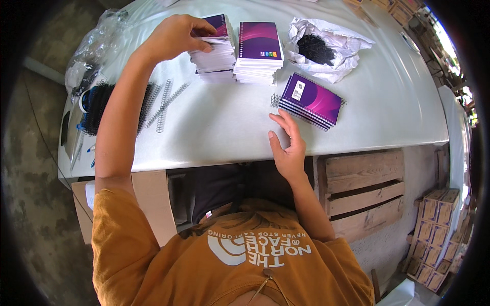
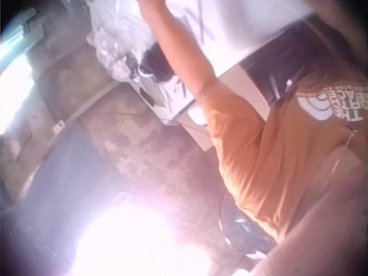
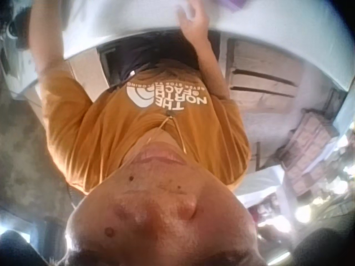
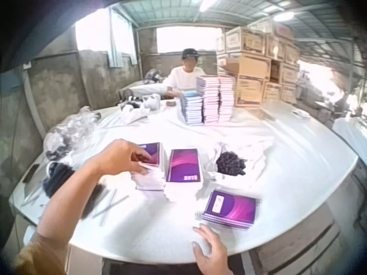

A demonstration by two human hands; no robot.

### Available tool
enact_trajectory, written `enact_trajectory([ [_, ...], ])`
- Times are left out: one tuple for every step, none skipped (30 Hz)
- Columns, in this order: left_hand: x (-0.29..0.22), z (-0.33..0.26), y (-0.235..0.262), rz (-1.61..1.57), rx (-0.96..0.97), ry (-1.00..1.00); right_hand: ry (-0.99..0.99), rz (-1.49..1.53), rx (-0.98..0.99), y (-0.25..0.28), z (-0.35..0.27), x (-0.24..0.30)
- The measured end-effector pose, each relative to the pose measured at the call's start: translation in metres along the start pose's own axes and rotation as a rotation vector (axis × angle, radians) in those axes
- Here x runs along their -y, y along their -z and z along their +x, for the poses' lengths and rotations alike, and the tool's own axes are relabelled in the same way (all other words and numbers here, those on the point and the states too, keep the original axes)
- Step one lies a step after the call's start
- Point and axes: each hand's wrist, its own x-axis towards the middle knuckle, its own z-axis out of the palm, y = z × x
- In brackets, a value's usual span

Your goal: The person assembles spiral notebooks by taking a notebook from a stack, aligning a metal coil with the pre-punched holes, and threading the coil through the holes by hand until the notebook is bound.

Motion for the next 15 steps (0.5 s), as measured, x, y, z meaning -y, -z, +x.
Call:
enact_trajectory([
  [-0.001,0.003,0.002,-0.012,0.031,0.012,0.002,-0.009,-0.002,0.0,0.0,0.0],
  [0.0,0.004,0.004,-0.022,0.061,0.026,0.006,-0.015,-0.003,0.0,0.0,0.0],
  [0.002,0.005,0.004,-0.024,0.058,0.019,0.01,-0.031,0.005,0.0,0.0,0.0],
  [0.004,0.006,0.003,-0.026,0.055,0.011,0.014,-0.046,0.013,0.0,0.0,0.0],
  [0.005,0.007,0.002,-0.029,0.054,0.002,0.017,-0.064,0.019,0.0,-0.001,0.0],
  [0.006,0.008,0.003,-0.054,0.078,0.011,0.012,-0.059,0.02,0.001,-0.001,0.0],
  [0.006,0.009,0.006,-0.079,0.101,0.02,0.008,-0.054,0.02,0.001,-0.001,0.0],
  [0.007,0.01,0.008,-0.102,0.123,0.031,0.005,-0.048,0.021,0.001,0.0,0.0],
  [0.011,0.01,0.008,-0.108,0.105,0.005,0.006,-0.048,0.022,0.001,0.0,0.001],
  [0.018,0.011,0.007,-0.112,0.087,-0.022,0.008,-0.048,0.024,0.001,0.001,0.003],
  [0.012,0.01,0.008,-0.12,0.073,-0.051,0.005,-0.052,0.023,0.002,0.001,0.003],
  [0.007,0.009,0.008,0.041,-0.003,-0.066,-0.002,-0.048,0.032,0.003,0.001,0.003],
  [0.001,0.003,0.01,0.203,-0.08,-0.08,-0.009,-0.042,0.042,0.004,0.001,0.002],
  [-0.009,-0.001,0.009,0.356,-0.158,-0.1,-0.018,-0.046,0.047,0.007,0.001,0.002],
  [-0.015,-0.008,0.006,0.481,-0.401,-0.245,-0.041,0.0,0.052,0.009,0.001,0.0],
])
